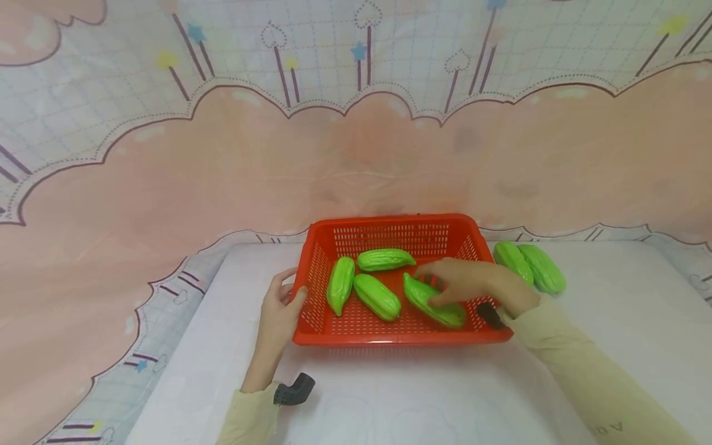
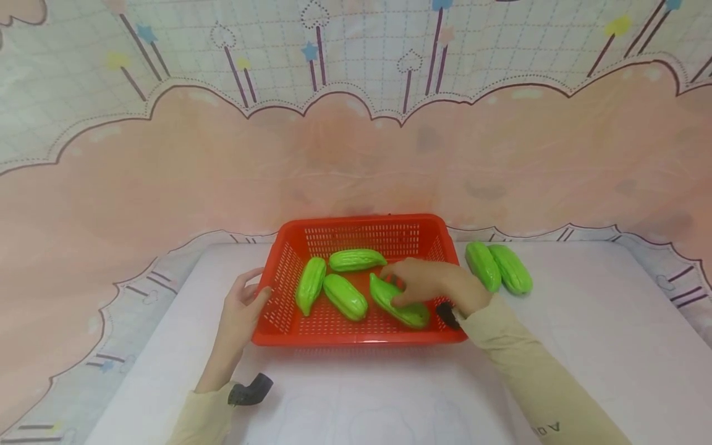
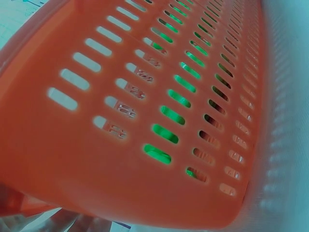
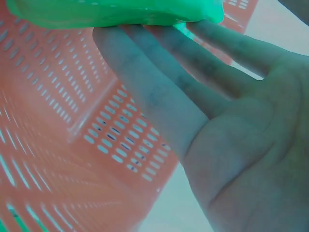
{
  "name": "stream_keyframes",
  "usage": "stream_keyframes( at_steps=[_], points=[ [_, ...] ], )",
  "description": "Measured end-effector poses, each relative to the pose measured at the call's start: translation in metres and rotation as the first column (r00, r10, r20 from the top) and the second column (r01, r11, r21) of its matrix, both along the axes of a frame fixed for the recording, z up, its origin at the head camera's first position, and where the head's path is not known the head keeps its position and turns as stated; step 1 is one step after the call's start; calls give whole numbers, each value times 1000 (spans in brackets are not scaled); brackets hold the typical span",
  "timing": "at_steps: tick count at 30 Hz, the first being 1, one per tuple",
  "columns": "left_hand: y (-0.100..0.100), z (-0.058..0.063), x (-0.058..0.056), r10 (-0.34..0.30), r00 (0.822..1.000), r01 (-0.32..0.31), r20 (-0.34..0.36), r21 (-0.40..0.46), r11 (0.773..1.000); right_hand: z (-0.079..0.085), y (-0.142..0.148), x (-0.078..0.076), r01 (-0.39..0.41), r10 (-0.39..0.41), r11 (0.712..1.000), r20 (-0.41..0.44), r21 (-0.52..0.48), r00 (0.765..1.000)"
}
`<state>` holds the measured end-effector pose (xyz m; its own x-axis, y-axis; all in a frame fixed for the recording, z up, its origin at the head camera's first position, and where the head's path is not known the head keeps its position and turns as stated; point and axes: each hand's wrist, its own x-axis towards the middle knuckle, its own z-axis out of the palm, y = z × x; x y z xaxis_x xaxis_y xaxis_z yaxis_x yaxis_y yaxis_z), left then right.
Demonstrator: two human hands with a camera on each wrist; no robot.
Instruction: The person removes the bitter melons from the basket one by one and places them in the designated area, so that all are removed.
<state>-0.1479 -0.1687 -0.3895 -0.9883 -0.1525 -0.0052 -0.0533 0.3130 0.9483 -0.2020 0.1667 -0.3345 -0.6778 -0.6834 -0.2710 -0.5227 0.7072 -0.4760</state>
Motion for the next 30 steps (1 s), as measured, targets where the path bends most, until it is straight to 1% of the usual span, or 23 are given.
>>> stream_keyframes(
  at_steps=[9, 13, 17, 24, 30],
  points=[
    [0, 0, 1, -2, 1000, 2, -9, 2, 1000, 9, 4, 7, -1, -1, 999, -47, -40, 999],
    [1, 1, 2, -2, 1000, 2, -14, -1, 1000, 13, 8, 10, 21, -23, 999, -57, -49, 998],
    [1, 0, 1, 3, 1000, -3, -4, -9, 1000, 14, 12, 12, 45, -49, 997, -68, -56, 996],
    [0, -1, 0, 1, 1000, -1, 3, -13, 1000, 17, 19, 15, 70, -75, 994, -59, -80, 995],
    [1, -1, 1, 0, 1000, 0, 1, -14, 1000, 24, 24, 20, 104, -109, 990, -49, -95, 993]
  ],
)
